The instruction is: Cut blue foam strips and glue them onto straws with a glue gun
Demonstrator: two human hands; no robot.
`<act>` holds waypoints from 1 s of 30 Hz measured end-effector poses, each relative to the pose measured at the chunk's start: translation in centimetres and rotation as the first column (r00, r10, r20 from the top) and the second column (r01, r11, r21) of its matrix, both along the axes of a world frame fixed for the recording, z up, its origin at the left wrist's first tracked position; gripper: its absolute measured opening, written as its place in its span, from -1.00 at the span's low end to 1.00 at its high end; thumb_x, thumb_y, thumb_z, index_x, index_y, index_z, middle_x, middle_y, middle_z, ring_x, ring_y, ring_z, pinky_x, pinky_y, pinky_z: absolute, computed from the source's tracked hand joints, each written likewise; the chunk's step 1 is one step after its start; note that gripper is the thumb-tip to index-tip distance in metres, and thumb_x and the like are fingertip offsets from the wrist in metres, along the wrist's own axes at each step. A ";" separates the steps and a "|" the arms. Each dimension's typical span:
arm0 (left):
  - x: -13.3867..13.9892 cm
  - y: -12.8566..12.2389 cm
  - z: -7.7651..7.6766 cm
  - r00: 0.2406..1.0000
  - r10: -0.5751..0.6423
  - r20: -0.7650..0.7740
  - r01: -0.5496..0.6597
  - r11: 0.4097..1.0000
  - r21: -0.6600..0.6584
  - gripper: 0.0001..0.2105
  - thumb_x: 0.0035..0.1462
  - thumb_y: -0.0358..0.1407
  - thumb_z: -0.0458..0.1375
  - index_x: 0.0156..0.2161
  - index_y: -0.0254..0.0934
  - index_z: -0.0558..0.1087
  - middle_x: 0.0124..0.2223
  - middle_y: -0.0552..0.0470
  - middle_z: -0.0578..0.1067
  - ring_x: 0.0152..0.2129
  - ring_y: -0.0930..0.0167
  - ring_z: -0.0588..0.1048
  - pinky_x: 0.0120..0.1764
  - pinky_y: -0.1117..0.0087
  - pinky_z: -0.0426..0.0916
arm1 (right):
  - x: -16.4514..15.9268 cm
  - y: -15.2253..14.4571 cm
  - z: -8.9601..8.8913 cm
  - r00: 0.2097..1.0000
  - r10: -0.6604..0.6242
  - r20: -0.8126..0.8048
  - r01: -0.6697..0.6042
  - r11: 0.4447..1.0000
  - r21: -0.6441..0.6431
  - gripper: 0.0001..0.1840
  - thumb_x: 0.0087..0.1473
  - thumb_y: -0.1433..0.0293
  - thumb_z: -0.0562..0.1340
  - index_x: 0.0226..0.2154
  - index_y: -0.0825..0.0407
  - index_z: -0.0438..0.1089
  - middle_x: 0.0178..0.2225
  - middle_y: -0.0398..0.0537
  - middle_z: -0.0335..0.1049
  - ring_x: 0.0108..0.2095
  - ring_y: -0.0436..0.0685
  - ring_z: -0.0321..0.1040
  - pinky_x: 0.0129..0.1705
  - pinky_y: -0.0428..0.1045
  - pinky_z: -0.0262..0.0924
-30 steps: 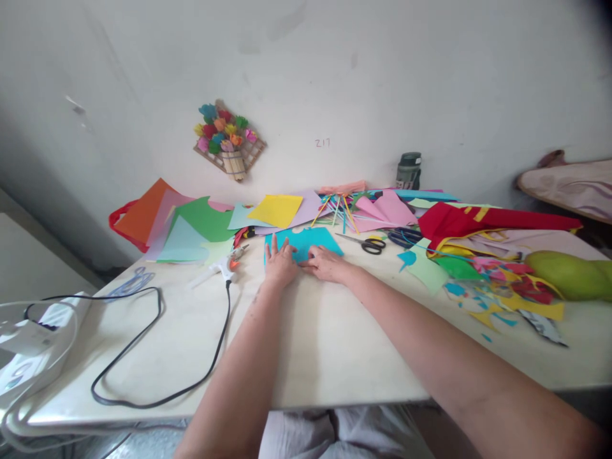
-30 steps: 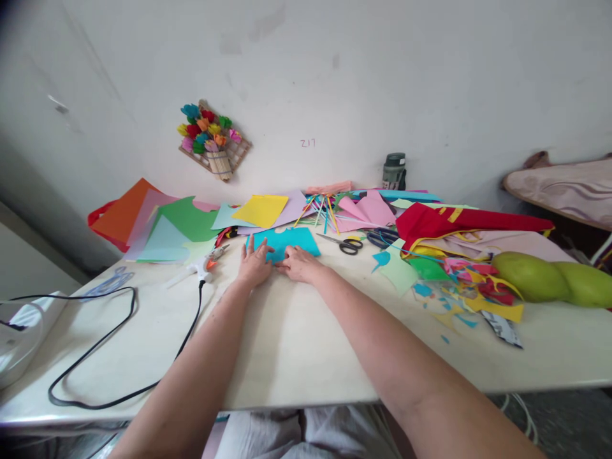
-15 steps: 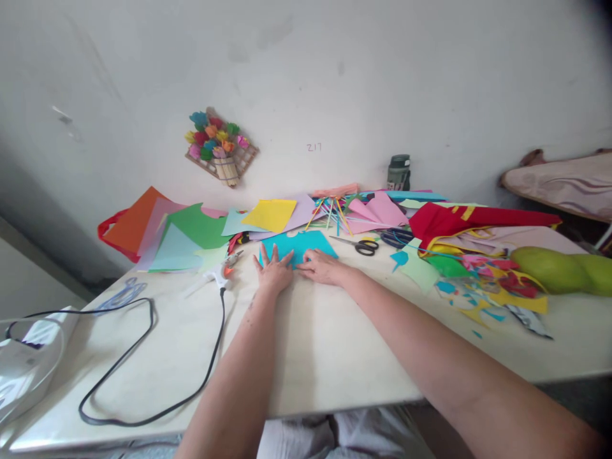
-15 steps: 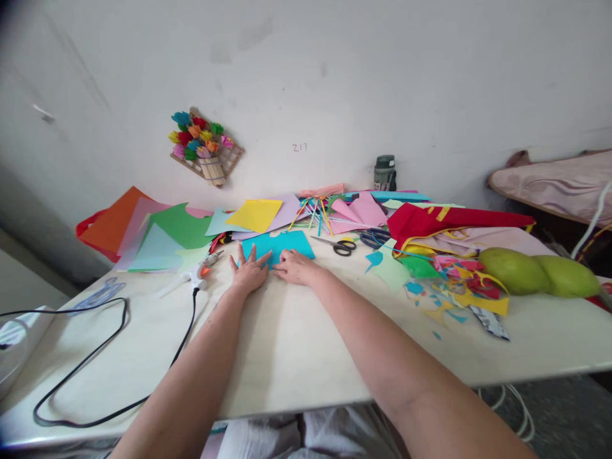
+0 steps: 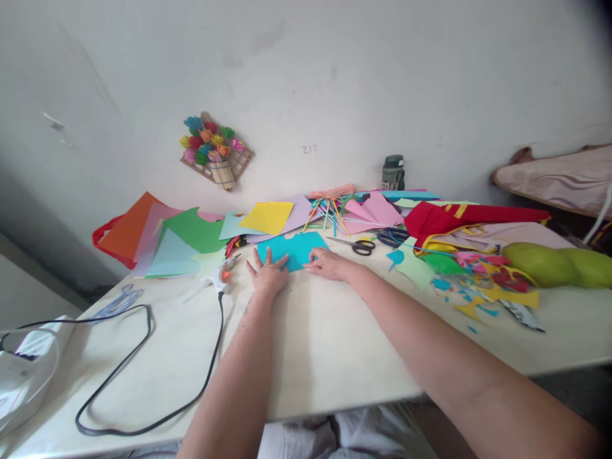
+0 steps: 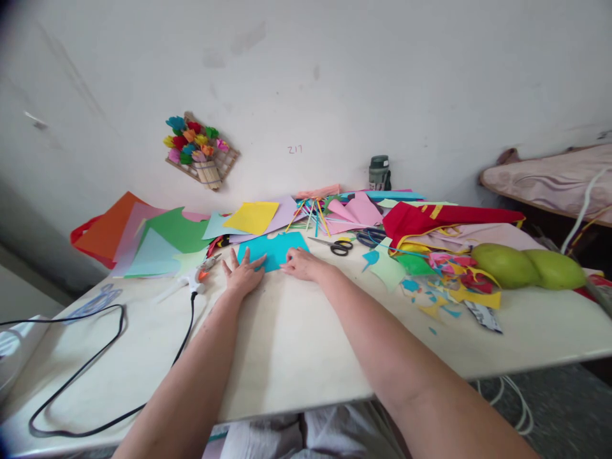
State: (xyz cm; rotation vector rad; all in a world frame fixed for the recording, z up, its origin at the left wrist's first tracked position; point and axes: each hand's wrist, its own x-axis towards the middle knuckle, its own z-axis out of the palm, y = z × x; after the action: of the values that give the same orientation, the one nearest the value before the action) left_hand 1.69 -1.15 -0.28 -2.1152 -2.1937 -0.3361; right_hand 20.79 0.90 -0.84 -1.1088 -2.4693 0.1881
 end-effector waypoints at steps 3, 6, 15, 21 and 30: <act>-0.4 0.2 -0.2 1.000 0.009 0.021 -0.009 1.000 0.003 -0.60 -0.01 -0.10 -0.08 0.00 0.15 0.24 0.21 0.20 -0.05 0.12 0.15 -0.46 0.01 -0.09 -0.52 | 0.9 0.1 0.2 0.993 -0.071 -0.091 0.062 0.993 -0.100 -0.75 0.01 0.25 0.10 -0.37 0.09 0.35 -0.33 0.00 0.31 -0.32 0.03 0.23 -0.28 -0.10 0.09; -0.6 0.4 -0.4 0.999 0.014 0.029 -0.014 1.000 0.007 -0.60 -0.02 -0.10 -0.07 -0.01 0.14 0.25 0.21 0.21 -0.04 0.12 0.15 -0.46 0.01 -0.10 -0.52 | 1.7 0.1 0.6 0.989 -0.100 -0.113 0.077 0.979 -0.189 -0.76 -0.02 0.27 0.13 -0.33 0.09 0.32 -0.40 -0.04 0.35 -0.39 0.01 0.26 -0.35 -0.12 0.09; -1.5 0.1 0.0 0.996 -0.012 0.091 0.013 1.000 -0.011 -0.58 -0.07 0.01 -0.03 -0.08 -0.02 0.32 0.21 0.10 -0.02 0.14 0.12 -0.36 0.03 -0.09 -0.37 | 3.5 0.6 0.6 0.980 -0.110 -0.165 0.042 0.928 -0.370 -0.67 -0.05 0.25 0.14 -0.22 0.09 0.27 -0.40 -0.07 0.41 -0.46 -0.01 0.29 -0.46 -0.14 0.11; -2.7 -0.2 0.3 0.986 -0.120 0.119 0.121 0.993 0.005 -0.70 -0.08 0.00 0.01 -0.33 -0.16 0.36 0.18 0.10 0.06 0.15 0.20 -0.26 0.07 0.02 -0.30 | 3.7 1.4 0.2 0.991 0.022 -0.132 -0.045 0.984 -0.173 -0.71 -0.01 0.31 0.09 -0.52 0.12 0.44 -0.21 0.02 0.33 -0.30 0.02 0.27 -0.25 -0.10 0.11; -2.8 0.0 0.2 0.980 -0.132 0.147 0.134 0.991 -0.006 -0.68 -0.08 0.02 0.00 -0.40 -0.17 0.40 0.18 0.10 0.07 0.15 0.17 -0.22 0.06 0.02 -0.25 | -1.0 1.4 1.0 0.992 -0.080 -0.096 0.083 0.996 0.033 -0.79 -0.05 0.40 0.13 -0.40 0.04 0.48 -0.36 -0.05 0.39 -0.30 0.04 0.26 -0.23 -0.09 0.10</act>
State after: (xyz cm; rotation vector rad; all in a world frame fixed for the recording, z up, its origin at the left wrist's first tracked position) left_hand -1.15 -1.14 -0.09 -2.3218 -2.1398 -0.4994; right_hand 19.79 2.30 0.15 -1.1561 -2.3307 0.1661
